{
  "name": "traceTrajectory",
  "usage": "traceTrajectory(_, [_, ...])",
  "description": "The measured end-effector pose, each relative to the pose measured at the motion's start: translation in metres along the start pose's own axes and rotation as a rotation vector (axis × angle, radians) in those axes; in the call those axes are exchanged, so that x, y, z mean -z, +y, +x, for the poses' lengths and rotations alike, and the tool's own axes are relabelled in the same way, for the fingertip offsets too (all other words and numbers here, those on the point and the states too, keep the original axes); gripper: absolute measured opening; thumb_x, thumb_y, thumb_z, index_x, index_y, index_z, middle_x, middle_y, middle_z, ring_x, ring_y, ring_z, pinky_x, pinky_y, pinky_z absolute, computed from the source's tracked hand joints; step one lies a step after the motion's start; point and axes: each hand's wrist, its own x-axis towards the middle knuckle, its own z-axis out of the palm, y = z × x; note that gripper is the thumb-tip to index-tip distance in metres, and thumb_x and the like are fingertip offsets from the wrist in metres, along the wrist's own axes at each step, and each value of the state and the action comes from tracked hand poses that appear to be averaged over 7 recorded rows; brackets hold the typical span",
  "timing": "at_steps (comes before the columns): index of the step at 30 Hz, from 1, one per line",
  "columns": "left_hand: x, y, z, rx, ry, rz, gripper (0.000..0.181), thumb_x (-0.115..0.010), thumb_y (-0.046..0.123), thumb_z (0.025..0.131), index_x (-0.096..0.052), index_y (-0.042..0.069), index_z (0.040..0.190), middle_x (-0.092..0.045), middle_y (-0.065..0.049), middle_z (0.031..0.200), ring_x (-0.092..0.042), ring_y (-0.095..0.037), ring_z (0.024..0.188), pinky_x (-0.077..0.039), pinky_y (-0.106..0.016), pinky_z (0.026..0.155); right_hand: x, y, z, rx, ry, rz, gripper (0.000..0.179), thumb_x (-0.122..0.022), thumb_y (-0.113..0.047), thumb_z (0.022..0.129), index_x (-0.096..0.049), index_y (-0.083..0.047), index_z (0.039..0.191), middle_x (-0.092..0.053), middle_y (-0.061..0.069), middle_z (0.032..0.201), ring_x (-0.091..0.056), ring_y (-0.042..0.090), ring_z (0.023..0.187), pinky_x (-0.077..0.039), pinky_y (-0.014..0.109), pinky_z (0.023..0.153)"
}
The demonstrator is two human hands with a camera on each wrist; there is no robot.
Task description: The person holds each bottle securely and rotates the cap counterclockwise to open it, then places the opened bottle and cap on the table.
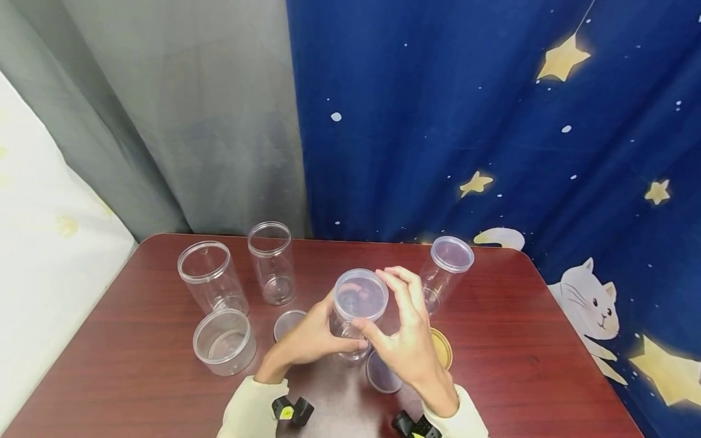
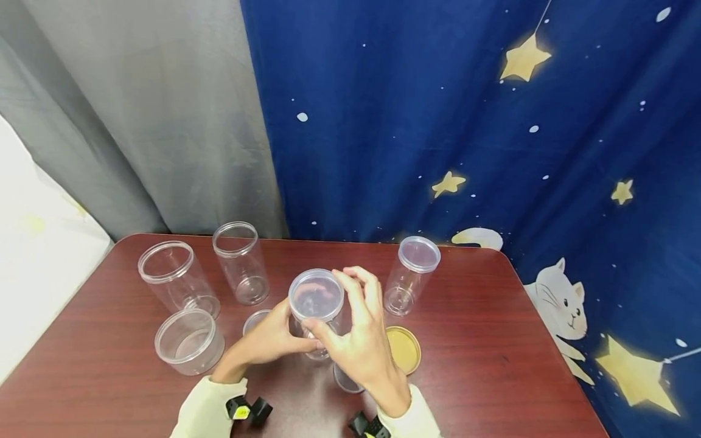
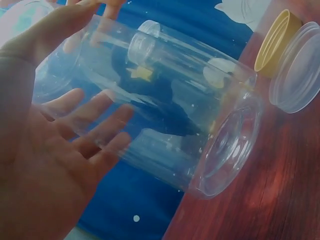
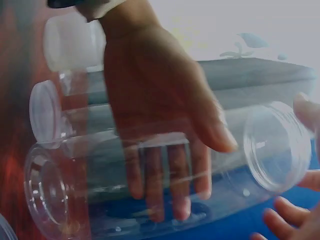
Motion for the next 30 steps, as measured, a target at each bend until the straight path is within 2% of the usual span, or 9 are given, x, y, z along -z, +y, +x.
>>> traceTrajectory(5, [0.000,0.002,0.001,0.006,0.004,0.014,0.094,-0.088,0.020,0.070,-0.037,0.029,0.148,-0.062,0.005,0.126,-0.059,-0.015,0.113,-0.045,-0.038,0.101,-0.007,-0.004,-0.001,0.047,0.095,-0.132,0.071,-0.067,-0.065,0.082,-0.061,-0.009,0.126,-0.054,0.012,0.119,-0.049,0.028,0.112,-0.040,0.038,0.091])
traceTrajectory(11, [-0.002,0.002,-0.002,0.036,-0.019,0.048,0.099,-0.087,0.020,0.071,-0.030,0.031,0.152,-0.062,0.004,0.126,-0.059,-0.015,0.112,-0.046,-0.038,0.099,-0.009,-0.006,-0.004,0.030,0.080,-0.175,0.070,-0.071,-0.064,0.080,-0.062,-0.011,0.125,-0.059,0.009,0.119,-0.054,0.025,0.109,-0.044,0.037,0.088])
traceTrajectory(18, [-0.002,0.000,-0.002,0.017,0.003,0.063,0.098,-0.088,0.021,0.070,-0.032,0.025,0.151,-0.062,0.003,0.128,-0.058,-0.014,0.116,-0.045,-0.040,0.102,-0.010,-0.004,-0.005,-0.012,0.019,-0.158,0.070,-0.081,-0.051,0.077,-0.059,-0.012,0.131,-0.061,0.004,0.127,-0.055,0.021,0.115,-0.045,0.034,0.093])
traceTrajectory(22, [-0.002,0.000,-0.001,0.015,-0.001,0.057,0.098,-0.088,0.021,0.070,-0.033,0.024,0.150,-0.061,0.003,0.128,-0.057,-0.014,0.117,-0.045,-0.040,0.103,-0.010,-0.001,-0.004,0.021,0.022,-0.115,0.068,-0.083,-0.045,0.078,-0.059,-0.009,0.130,-0.062,0.006,0.127,-0.057,0.022,0.115,-0.045,0.032,0.094])
traceTrajectory(30, [-0.001,0.001,-0.001,-0.010,-0.008,0.031,0.097,-0.090,0.027,0.070,-0.034,0.032,0.149,-0.061,0.008,0.128,-0.058,-0.013,0.116,-0.044,-0.040,0.103,-0.004,0.005,0.000,0.047,-0.057,0.010,0.067,-0.083,-0.039,0.080,-0.056,-0.009,0.134,-0.059,0.006,0.131,-0.054,0.022,0.122,-0.043,0.027,0.100])
